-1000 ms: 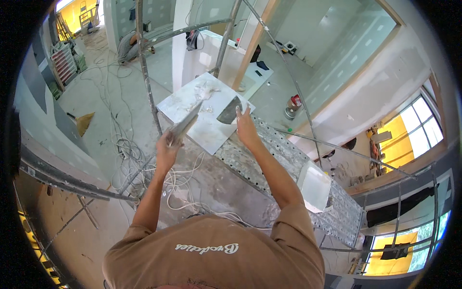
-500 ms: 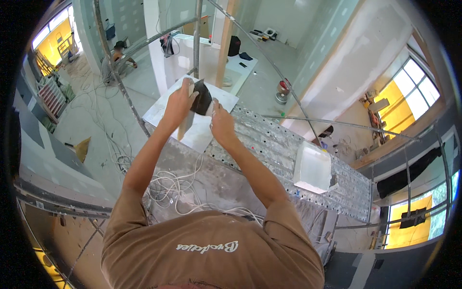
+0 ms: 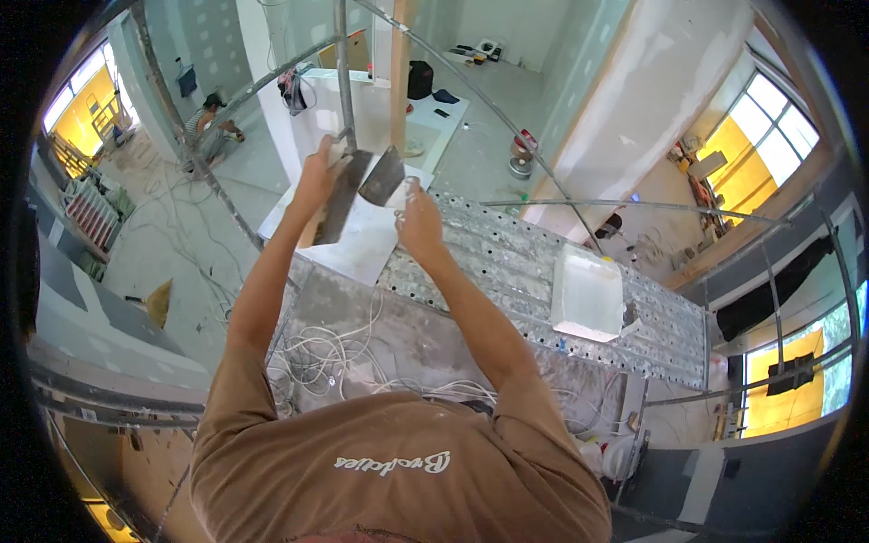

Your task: The person applies joint compound to a broad knife and then scrapes the compound onto a plasterboard surface on a workbench, using a smaller putty knife to transfer material between tools.

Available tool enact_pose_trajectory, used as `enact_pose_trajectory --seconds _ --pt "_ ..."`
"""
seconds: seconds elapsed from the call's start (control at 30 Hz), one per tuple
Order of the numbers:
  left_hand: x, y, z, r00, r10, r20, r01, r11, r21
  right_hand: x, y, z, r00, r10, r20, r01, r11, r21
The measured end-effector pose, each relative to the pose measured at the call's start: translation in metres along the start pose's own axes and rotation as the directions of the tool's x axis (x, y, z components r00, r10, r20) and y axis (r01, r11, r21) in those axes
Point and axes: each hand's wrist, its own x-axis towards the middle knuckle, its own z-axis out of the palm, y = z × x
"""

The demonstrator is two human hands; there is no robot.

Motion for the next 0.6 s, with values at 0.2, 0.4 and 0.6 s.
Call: enact_pose_trajectory --seconds 0.2,0.4,0.6 --pt "-0.003 -0.029 0.001 0.981 -0.180 -0.067 0.167 0.970 -0.175 0.016 0.016 -0.020 0.982 0.064 -0.179 -0.008 0.955 0.296" --pt "0.017 0.001 0.002 0.970 -0.056 -0.236 0.016 0.985 -0.171 -0.005 0.055 0.048 0.951 -0.306 0.032 0.297 0.941 0.160" --pt "0.032 -0.002 -0.010 0.964 -0.113 -0.240 0.101 0.993 -0.059 -0.038 0.043 0.038 0.963 -0.118 0.244 0.090 0.988 0.123"
